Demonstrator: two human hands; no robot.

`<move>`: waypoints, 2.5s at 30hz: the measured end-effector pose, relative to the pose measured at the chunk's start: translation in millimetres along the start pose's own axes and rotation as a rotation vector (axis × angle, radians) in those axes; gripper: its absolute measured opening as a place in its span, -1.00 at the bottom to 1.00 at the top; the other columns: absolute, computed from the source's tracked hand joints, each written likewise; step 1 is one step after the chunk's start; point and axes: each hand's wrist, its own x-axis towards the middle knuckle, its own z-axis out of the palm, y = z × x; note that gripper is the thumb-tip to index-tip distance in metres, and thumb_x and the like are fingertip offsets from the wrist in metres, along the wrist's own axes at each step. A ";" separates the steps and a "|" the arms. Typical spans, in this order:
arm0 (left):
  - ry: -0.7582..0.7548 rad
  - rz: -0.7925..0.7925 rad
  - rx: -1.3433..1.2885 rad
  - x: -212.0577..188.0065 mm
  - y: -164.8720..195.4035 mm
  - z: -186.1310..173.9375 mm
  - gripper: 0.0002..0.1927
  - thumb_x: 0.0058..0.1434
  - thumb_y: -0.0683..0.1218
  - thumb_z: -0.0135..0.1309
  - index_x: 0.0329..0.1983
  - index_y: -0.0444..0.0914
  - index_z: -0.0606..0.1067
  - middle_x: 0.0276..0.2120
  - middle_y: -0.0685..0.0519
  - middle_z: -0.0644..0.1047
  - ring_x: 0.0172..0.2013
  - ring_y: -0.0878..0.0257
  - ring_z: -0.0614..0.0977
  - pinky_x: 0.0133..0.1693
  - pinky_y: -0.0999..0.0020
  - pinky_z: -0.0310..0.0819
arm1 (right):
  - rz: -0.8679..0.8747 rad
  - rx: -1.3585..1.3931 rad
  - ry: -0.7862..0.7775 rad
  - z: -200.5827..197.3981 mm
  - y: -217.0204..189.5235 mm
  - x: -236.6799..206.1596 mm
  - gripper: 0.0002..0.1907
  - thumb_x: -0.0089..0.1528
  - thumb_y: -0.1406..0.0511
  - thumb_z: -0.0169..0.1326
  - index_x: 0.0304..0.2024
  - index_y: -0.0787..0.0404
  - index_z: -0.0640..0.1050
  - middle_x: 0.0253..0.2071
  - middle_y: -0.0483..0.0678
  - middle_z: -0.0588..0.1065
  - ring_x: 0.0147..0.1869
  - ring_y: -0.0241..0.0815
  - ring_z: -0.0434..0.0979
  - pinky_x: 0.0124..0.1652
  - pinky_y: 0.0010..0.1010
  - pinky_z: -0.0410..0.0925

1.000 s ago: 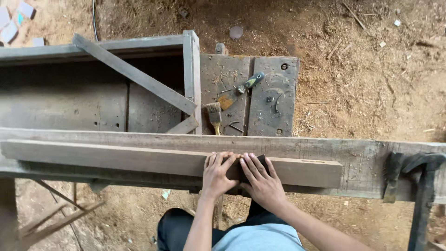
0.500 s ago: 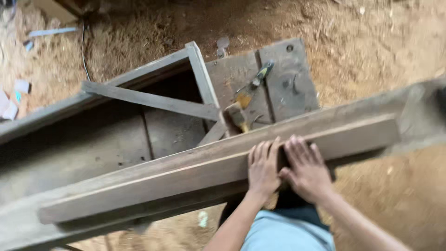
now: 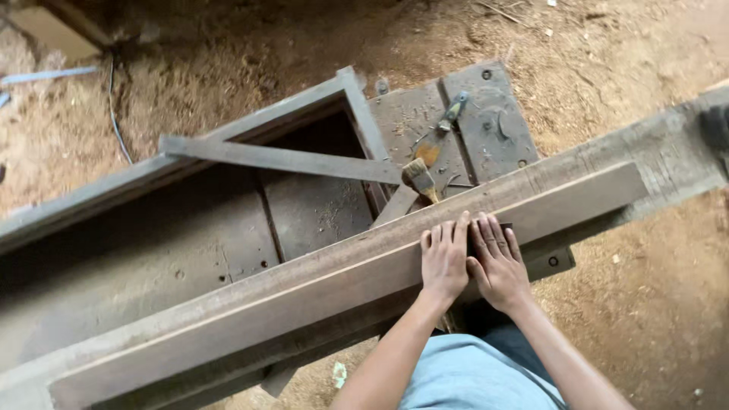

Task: The person sands a piece of wood by hand using a sanding block, moving it along the surface and edges of the wood while it is held against a workbench.

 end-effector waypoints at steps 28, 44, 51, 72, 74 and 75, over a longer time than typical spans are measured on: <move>0.065 -0.354 0.212 -49.4 -6.8 -20.5 0.23 -0.10 0.20 0.43 0.55 -0.07 -0.01 0.53 0.04 0.01 0.52 0.16 -0.11 0.43 -0.23 -0.46 | -0.152 -0.047 -0.060 5.0 16.2 35.3 -0.25 0.41 -0.05 -0.34 0.54 0.06 -0.17 0.62 -0.11 -0.30 0.70 -0.23 -0.43 0.55 -0.17 -0.41; -0.142 -0.137 0.215 -71.6 -74.7 -62.8 0.15 -0.07 0.08 0.41 0.56 -0.06 0.06 0.31 -0.06 0.27 0.34 0.02 0.25 0.33 -0.20 -0.09 | -0.132 -0.066 -0.040 26.6 -54.5 32.5 -0.25 0.38 -0.05 -0.29 0.50 0.20 0.10 0.56 0.05 0.02 0.65 -0.06 -0.12 0.49 -0.13 -0.20; -0.247 -0.064 0.265 -65.9 -82.1 -62.0 0.18 -0.07 0.05 0.40 0.56 -0.08 -0.03 0.34 -0.07 0.25 0.33 0.01 0.25 0.27 -0.24 -0.06 | -0.027 -0.072 0.014 33.6 -65.4 33.9 -0.23 0.38 -0.07 -0.28 0.49 0.22 0.09 0.57 0.05 0.01 0.66 -0.06 -0.13 0.49 -0.12 -0.19; -0.229 -0.163 0.170 -59.0 -80.2 -54.7 0.05 -0.15 0.00 0.41 0.44 -0.06 0.20 0.22 0.04 0.36 0.26 0.04 0.32 0.26 -0.10 0.00 | -0.039 -0.012 -0.121 28.7 -67.2 24.2 -0.24 0.41 -0.10 -0.51 0.52 0.14 -0.20 0.59 -0.05 -0.35 0.64 -0.18 -0.43 0.46 -0.20 -0.46; -0.256 -0.190 0.141 -58.8 -80.0 -52.8 0.06 -0.16 0.05 0.44 0.42 -0.07 0.19 0.25 0.00 0.34 0.25 0.01 0.31 0.25 -0.13 -0.03 | 0.033 0.002 -0.091 29.9 -62.0 19.1 -0.24 0.42 -0.10 -0.51 0.53 0.14 -0.20 0.60 -0.04 -0.35 0.65 -0.17 -0.43 0.48 -0.19 -0.46; -0.270 -0.204 0.126 -58.9 -80.0 -52.0 0.06 -0.16 0.08 0.45 0.41 -0.07 0.18 0.27 -0.02 0.33 0.24 0.00 0.30 0.24 -0.15 -0.05 | 0.107 0.017 -0.029 31.1 -60.9 17.3 -0.24 0.43 -0.09 -0.50 0.54 0.15 -0.20 0.61 -0.02 -0.34 0.66 -0.16 -0.43 0.49 -0.19 -0.45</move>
